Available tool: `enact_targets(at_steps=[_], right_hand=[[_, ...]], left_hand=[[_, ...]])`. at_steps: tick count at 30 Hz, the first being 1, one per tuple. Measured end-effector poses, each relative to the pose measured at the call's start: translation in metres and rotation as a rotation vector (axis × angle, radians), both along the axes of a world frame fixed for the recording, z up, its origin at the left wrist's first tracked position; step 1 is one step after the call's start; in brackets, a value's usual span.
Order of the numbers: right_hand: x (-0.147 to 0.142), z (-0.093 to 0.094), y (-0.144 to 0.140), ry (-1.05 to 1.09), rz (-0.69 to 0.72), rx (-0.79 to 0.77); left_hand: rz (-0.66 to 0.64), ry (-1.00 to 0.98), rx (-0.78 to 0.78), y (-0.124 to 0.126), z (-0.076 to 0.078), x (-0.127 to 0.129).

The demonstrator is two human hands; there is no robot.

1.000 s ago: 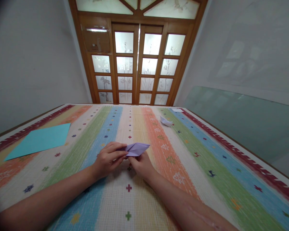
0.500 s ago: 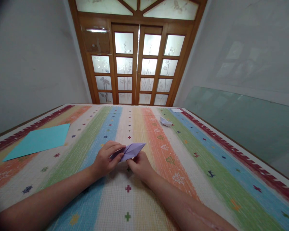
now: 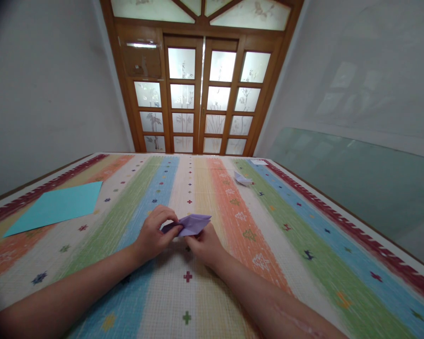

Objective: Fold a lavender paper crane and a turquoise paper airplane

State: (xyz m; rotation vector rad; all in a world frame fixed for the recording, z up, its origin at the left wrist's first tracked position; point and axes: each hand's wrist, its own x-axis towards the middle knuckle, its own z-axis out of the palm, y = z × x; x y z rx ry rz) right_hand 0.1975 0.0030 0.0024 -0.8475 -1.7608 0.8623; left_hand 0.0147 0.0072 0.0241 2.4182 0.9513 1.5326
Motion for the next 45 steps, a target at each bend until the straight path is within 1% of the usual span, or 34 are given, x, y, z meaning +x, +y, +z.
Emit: enact_targets(at_steps=[6, 9, 13, 16, 20, 22, 25, 29, 34, 37, 39, 45], right_hand=[[0.0009, -0.0019, 0.0002, 0.015, 0.011, -0.026], [0.0014, -0.0027, 0.0011, 0.055, 0.01, -0.074], [0.001, -0.004, 0.0034, 0.138, -0.037, -0.098], [0.0005, -0.0047, 0.004, 0.165, -0.062, -0.085], [0.0002, -0.0037, 0.0018, 0.158, -0.059, -0.048], [0.0005, -0.0031, 0.0006, 0.154, -0.06, -0.019], [0.0012, -0.0023, -0.0002, 0.144, -0.078, 0.008], [0.002, -0.0007, -0.0011, 0.119, -0.104, 0.044], [0.0024, -0.0002, -0.0035, 0.096, -0.063, 0.08], [0.0023, -0.0002, -0.0045, 0.105, -0.053, 0.084], [0.0021, 0.0005, -0.0047, 0.109, -0.059, 0.086], [-0.0008, 0.005, -0.0054, 0.058, -0.151, 0.125]], left_hand=[[0.039, 0.096, 0.014, -0.0018, -0.0009, -0.0023], [0.008, 0.096, 0.003, -0.0003, -0.002, -0.0024], [-0.052, 0.105, -0.036, 0.0009, -0.0046, -0.0011], [-0.066, 0.104, -0.08, -0.0005, -0.0053, 0.0004], [-0.055, 0.092, -0.136, -0.0034, -0.0028, 0.0024], [-0.06, 0.08, -0.134, -0.0047, -0.0009, 0.0028], [-0.104, 0.066, -0.124, -0.0062, 0.0008, 0.0028], [-0.134, 0.043, -0.143, -0.0067, -0.0003, 0.0026], [-0.175, -0.036, -0.197, -0.0066, -0.0015, 0.0014], [-0.201, -0.018, -0.195, -0.0073, -0.0001, 0.0011], [-0.196, -0.005, -0.194, -0.0079, 0.0007, 0.0017], [-0.135, -0.025, -0.234, -0.0087, 0.0004, 0.0036]])
